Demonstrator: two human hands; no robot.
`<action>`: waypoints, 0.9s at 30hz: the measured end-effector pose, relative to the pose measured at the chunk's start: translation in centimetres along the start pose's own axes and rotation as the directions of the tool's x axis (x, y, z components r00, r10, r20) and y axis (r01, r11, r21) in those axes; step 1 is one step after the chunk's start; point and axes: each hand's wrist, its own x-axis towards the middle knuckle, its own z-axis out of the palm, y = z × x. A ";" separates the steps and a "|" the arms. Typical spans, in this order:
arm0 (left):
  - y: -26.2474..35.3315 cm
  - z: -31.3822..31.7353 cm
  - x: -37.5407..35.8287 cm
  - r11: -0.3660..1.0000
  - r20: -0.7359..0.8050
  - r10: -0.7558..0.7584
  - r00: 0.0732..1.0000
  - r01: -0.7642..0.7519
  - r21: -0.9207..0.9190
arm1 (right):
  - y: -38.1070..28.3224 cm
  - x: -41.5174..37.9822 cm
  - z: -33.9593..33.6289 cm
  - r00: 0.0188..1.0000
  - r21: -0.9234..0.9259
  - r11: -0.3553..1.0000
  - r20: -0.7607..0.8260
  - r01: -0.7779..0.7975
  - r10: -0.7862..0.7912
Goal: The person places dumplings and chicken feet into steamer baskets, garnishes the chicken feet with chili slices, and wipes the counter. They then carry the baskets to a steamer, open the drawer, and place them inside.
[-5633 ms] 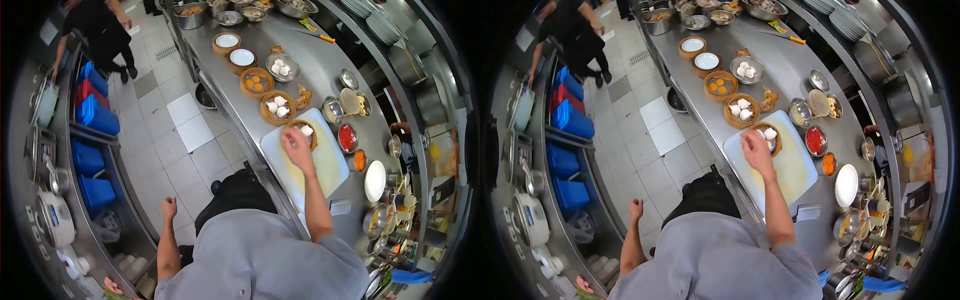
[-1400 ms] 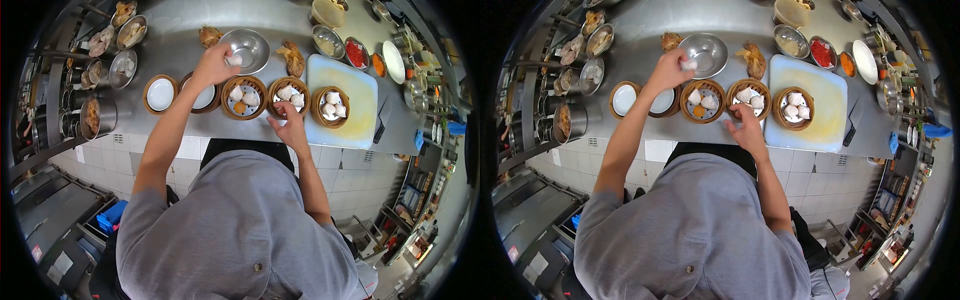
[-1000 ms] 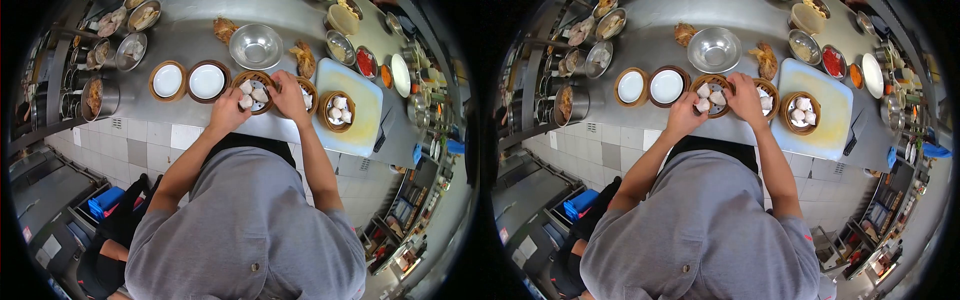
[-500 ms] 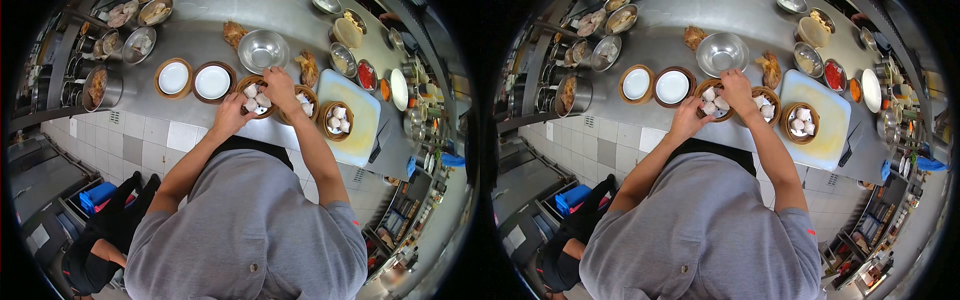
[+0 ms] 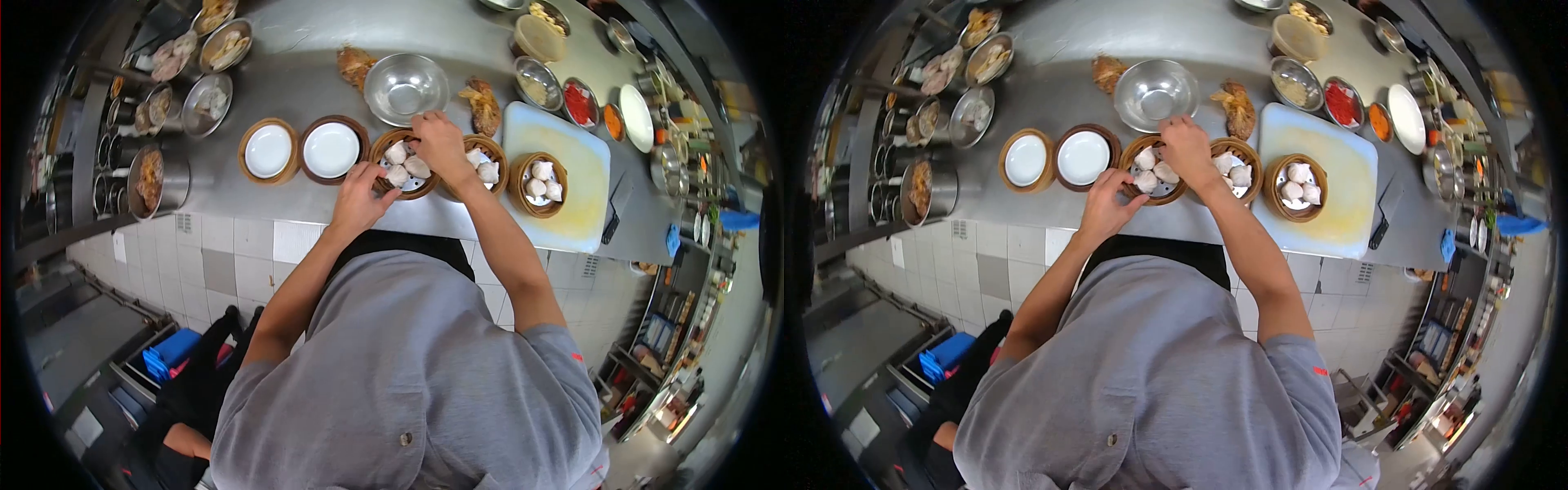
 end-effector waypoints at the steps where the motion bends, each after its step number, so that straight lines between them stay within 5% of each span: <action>1: -0.1 -0.2 0.1 1.000 -0.005 0.013 1.000 -0.013 -0.009 | -0.3 -0.3 -0.4 0.999 0.031 0.999 -0.028 -0.015 0.016; 4: -0.6 -0.7 0.6 0.996 -0.048 0.077 0.996 -0.080 -0.043 | -1.2 -2.1 -2.8 0.984 0.189 0.973 -0.094 -0.130 0.150; 9: -0.6 -0.8 3.7 0.970 0.047 -0.032 0.998 0.043 -0.239 | -1.0 -9.1 -6.3 0.829 0.484 0.818 -0.284 -0.310 0.482; 14: 3.0 2.3 10.3 0.964 0.097 0.252 0.963 -0.242 -0.107 | 4.4 -20.0 -8.5 0.536 0.591 0.623 -0.346 -0.513 0.770; 16: 4.7 4.1 13.1 0.906 0.145 0.415 0.898 -0.422 0.021 | 9.1 -24.8 -8.7 0.486 0.553 0.679 -0.476 -0.483 0.733; 19: 6.3 8.2 16.9 0.843 0.246 0.435 0.866 -0.488 0.226 | 16.7 -31.2 -9.1 0.322 0.566 0.537 -0.440 -0.625 0.838; 21: 6.5 11.1 19.3 0.809 0.308 0.391 0.867 -0.483 0.335 | 21.7 -34.5 -9.4 0.254 0.522 0.500 -0.472 -0.691 0.844; 27: 7.8 15.3 22.4 0.749 0.413 0.051 0.909 -0.308 0.586 | 33.5 -40.1 -10.7 0.356 0.270 0.560 -0.543 -0.784 0.761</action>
